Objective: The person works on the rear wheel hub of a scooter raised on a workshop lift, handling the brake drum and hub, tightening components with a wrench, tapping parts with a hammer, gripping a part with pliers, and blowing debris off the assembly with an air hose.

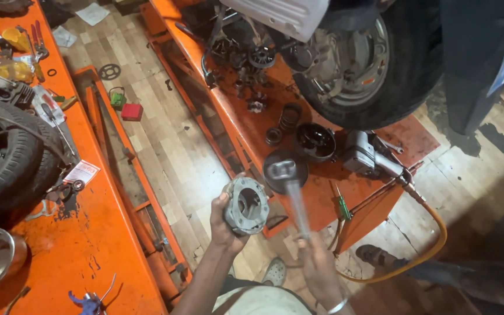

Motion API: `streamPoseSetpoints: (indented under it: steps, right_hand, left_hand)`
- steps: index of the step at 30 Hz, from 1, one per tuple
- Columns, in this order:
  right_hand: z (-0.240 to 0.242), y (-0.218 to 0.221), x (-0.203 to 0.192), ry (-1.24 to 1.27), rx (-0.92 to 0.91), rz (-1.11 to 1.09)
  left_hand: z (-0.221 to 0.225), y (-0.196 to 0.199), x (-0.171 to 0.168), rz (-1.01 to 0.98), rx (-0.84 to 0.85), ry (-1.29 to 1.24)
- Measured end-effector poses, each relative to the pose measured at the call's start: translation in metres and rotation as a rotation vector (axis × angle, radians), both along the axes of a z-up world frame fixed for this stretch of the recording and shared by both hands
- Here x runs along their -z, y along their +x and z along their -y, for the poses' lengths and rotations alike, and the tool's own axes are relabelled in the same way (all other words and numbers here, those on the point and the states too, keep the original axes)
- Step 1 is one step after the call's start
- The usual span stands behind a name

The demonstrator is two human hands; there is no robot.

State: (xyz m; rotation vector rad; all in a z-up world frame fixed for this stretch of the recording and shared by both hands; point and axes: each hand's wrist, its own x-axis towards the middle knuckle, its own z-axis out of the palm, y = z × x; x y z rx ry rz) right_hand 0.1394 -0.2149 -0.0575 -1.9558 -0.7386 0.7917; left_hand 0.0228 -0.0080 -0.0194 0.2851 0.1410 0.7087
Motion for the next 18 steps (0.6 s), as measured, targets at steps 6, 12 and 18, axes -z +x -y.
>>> streamPoseSetpoints:
  steps: [6,12,18]
  right_hand:
    - [-0.009,0.002,0.005,-0.078,-0.21,0.43]
    - [-0.006,-0.001,0.005,0.171,0.299,-0.35]
    - [0.002,0.014,-0.032,-0.077,-0.097,0.348]
  left_hand:
    - [0.0,0.001,-0.006,-0.07,0.01,0.047]
    - [0.0,-0.006,0.006,-0.017,-0.002,0.018]
    - [-0.007,-0.006,-0.008,-0.015,0.016,-0.027]
